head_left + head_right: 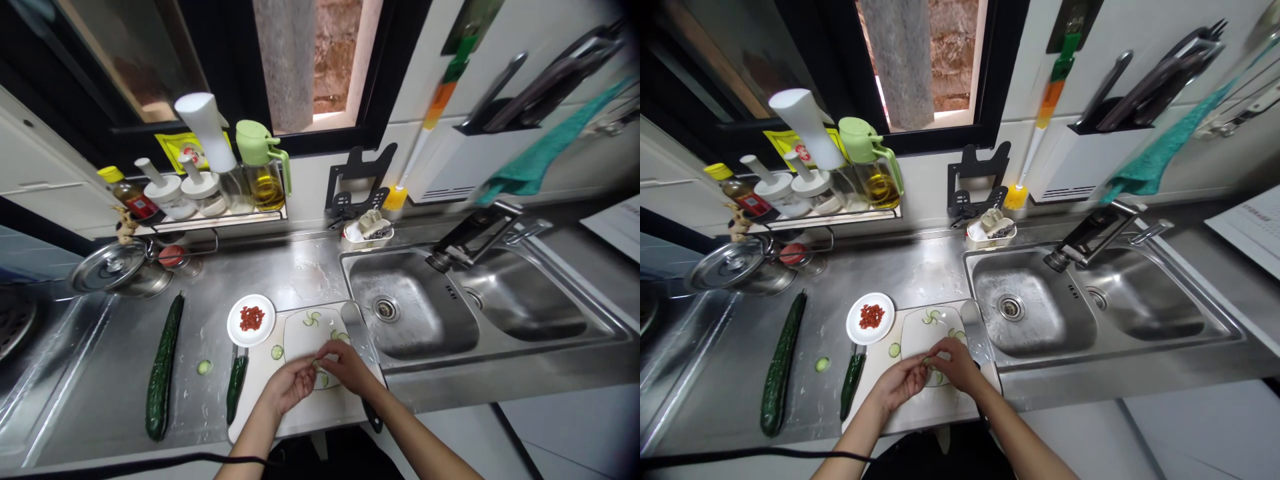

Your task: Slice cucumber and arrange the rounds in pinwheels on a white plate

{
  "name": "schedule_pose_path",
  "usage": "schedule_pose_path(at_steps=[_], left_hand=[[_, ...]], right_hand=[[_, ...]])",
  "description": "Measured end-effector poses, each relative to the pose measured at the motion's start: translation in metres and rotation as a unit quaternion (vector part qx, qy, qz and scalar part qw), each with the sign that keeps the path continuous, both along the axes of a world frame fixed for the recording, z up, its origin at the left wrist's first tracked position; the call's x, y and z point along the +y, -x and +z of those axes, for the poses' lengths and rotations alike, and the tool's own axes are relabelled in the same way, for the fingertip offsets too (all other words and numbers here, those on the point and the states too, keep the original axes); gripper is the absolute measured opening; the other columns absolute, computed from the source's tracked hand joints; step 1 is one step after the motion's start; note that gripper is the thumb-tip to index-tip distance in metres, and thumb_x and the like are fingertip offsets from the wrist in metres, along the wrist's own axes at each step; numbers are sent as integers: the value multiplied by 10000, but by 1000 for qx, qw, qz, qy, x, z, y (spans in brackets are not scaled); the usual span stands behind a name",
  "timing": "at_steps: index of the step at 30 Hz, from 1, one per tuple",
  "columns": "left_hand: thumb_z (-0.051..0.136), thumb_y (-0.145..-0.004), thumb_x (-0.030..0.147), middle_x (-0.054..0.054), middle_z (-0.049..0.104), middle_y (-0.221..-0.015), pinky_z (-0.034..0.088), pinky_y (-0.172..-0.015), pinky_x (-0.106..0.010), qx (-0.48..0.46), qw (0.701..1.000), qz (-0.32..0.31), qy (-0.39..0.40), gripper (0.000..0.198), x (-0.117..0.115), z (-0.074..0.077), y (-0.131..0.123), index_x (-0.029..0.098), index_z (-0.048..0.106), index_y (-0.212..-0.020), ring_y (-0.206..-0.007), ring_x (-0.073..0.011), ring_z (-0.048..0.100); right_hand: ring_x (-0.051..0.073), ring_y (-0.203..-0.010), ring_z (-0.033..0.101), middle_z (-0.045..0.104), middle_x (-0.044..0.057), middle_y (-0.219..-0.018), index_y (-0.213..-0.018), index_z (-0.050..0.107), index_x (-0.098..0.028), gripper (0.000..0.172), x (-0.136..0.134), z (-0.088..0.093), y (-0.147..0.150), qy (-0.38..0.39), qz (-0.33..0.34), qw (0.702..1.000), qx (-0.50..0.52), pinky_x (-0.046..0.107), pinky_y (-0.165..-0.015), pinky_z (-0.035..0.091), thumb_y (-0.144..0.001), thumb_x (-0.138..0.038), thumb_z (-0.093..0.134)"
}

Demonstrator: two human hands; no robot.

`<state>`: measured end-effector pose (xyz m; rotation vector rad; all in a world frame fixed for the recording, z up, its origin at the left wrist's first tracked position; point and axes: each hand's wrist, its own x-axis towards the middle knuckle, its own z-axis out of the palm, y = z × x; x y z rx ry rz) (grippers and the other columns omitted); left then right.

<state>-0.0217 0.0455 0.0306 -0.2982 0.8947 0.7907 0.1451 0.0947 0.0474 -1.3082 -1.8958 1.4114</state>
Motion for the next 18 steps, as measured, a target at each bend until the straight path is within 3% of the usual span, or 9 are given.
schedule_pose_path(at_steps=[4,8,11,18], left_hand=[[718,-635,86,-6,595,-651,395,-487,-131,73,996,22,-38,299,1,-2,-1,110,632,-921,-534,-43,535],[758,-595,202,21,568,-567,331,-464,-149,232,966,-25,-114,241,-3,-6,-2,117,631,-781,-471,-37,470],[711,-621,264,36,545,-524,277,-452,-169,346,915,-80,-192,186,-7,-10,-5,128,617,-706,-446,-42,414],[566,-700,269,48,515,-562,360,-578,-206,563,764,-189,-254,105,-21,-16,-17,174,611,-706,-547,-91,460]], right_hand=[[176,-810,591,673,16,-780,-729,672,-214,85,2,2,-1,11,-4,1000,-15,294,-738,424,-725,-260,601],[160,-729,590,669,5,-733,-712,660,-208,94,4,2,-2,22,0,998,-58,265,-661,419,-730,-244,575],[147,-685,582,661,-3,-703,-711,648,-205,111,4,-4,-1,9,20,993,-120,251,-629,408,-742,-212,542],[174,-765,528,613,8,-682,-725,614,-200,117,-3,-15,0,-32,44,978,-201,267,-666,343,-709,-118,531]])
